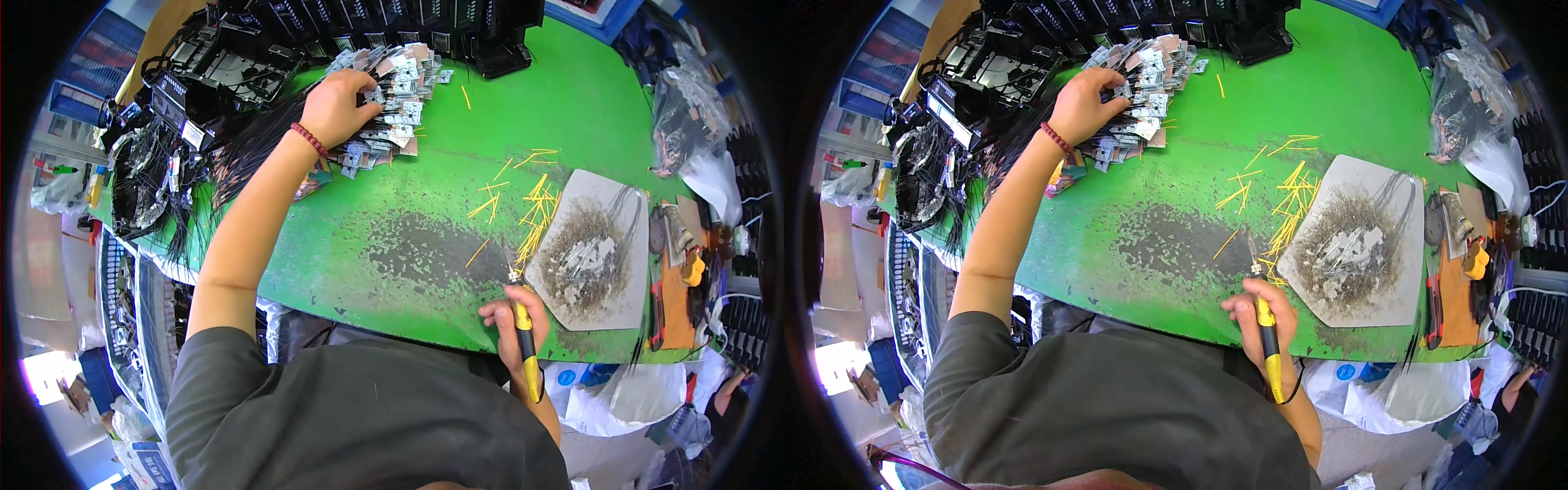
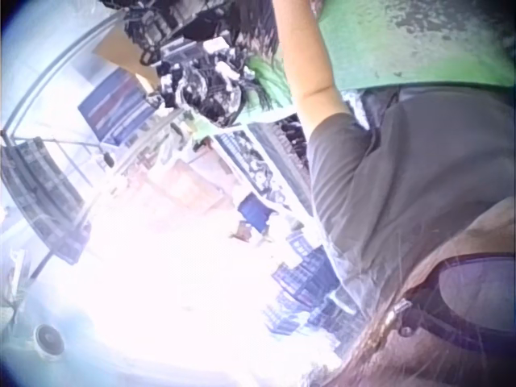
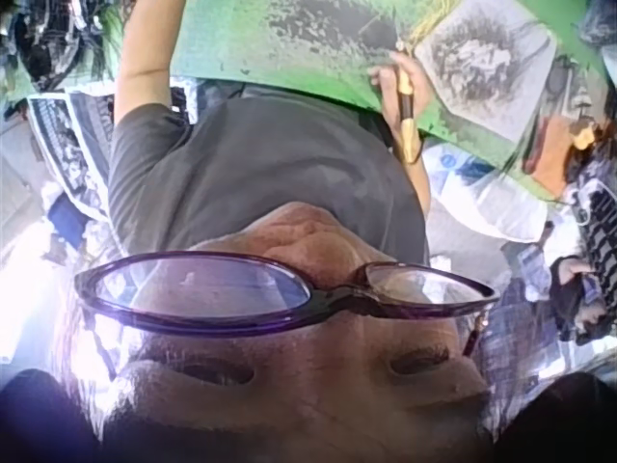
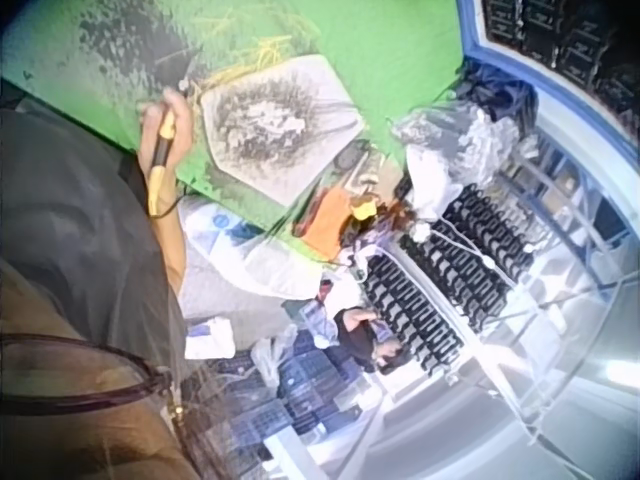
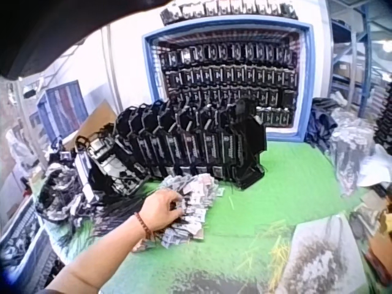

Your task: Soldering wires to electronic components and assembling them into plastic housings.

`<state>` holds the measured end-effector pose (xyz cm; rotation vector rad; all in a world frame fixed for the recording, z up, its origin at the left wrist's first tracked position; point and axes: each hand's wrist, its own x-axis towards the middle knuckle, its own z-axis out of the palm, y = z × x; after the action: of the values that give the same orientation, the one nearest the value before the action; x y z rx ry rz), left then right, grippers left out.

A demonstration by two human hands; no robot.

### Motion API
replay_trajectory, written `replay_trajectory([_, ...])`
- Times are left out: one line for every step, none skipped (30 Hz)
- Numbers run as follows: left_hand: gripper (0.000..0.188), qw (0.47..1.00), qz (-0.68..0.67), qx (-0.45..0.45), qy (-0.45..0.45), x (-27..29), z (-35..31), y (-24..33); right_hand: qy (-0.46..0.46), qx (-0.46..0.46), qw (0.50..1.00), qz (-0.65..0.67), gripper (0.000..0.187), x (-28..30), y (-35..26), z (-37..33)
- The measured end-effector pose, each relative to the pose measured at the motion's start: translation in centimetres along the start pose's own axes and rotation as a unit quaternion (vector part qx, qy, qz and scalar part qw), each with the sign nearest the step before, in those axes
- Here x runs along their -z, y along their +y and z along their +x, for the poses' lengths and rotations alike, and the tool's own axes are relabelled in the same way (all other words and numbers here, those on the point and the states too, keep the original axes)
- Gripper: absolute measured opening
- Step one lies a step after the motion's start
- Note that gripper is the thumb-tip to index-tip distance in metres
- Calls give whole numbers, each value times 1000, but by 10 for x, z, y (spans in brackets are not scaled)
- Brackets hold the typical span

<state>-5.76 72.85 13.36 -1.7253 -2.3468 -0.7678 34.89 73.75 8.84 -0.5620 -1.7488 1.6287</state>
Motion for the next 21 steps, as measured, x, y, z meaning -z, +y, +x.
replay_trajectory([22,1000,15,5,-8,3,2,-1,1,-1,1000,-2,26,1,2,-2])
replay_trajectory([22,1000,11,9,-6,3,4,-3,-2,-4,1000,-4,26,1,3,-3])
replay_trajectory([22,1000,7,12,-4,3,4,-5,-6,-7,1000,-6,26,1,3,-4])
replay_trajectory([23,1000,-1,8,12,1,3,-6,-7,-8,1000,-7,26,1,2,-4])
replay_trajectory([23,1000,-2,8,11,0,3,-4,12,-6,1000,-2,25,-1,2,-3])
replay_trajectory([25,1000,-8,27,4,0,3,-1,30,-3,1000,3,24,-3,1,-3])
replay_trajectory([27,999,-14,46,-3,-1,3,1,31,-4,1000,2,24,-5,2,-2])
replay_trajectory([27,999,-14,47,-2,0,4,0,35,-1,999,7,24,-6,2,-2])
replay_trajectory([30,999,5,39,-15,1,7,-3,39,1,999,12,24,-6,3,-1])
replay_trajectory([33,999,25,32,-28,1,9,-5,38,1,999,11,24,-7,3,0])
replay_trajectory([33,999,24,31,-28,1,9,-7,34,6,999,10,24,-8,3,0])
replay_trajectory([35,1000,21,7,4,1,8,-9,29,11,999,10,24,-8,3,0])
replay_trajectory([37,999,18,-18,37,1,8,-10,28,12,999,9,24,-8,2,0])
replay_trajectory([37,999,18,-18,37,2,6,-8,29,11,1000,7,24,-9,3,-1])
replay_trajectory([37,999,14,2,35,3,2,-5,28,10,1000,5,24,-9,3,-2])
replay_trajectory([38,999,10,23,33,5,-3,-2,28,10,1000,5,24,-9,2,-2])
replay_trajectory([37,998,18,-4,65,8,-8,3,25,4,1000,6,24,-9,2,-3])
replay_trajectory([36,995,25,-30,96,16,-11,14,23,-3,1000,7,25,-9,2,-4])
replay_trajectory([37,989,-9,-68,132,22,-17,31,23,-5,1000,5,25,-7,1,-3])
replay_trajectory([34,972,-91,-145,163,28,-23,54,39,6,999,-7,26,-6,0,-3])
replay_trajectory([36,958,-136,-217,128,29,-34,79,57,14,998,-20,28,-4,-2,-4])
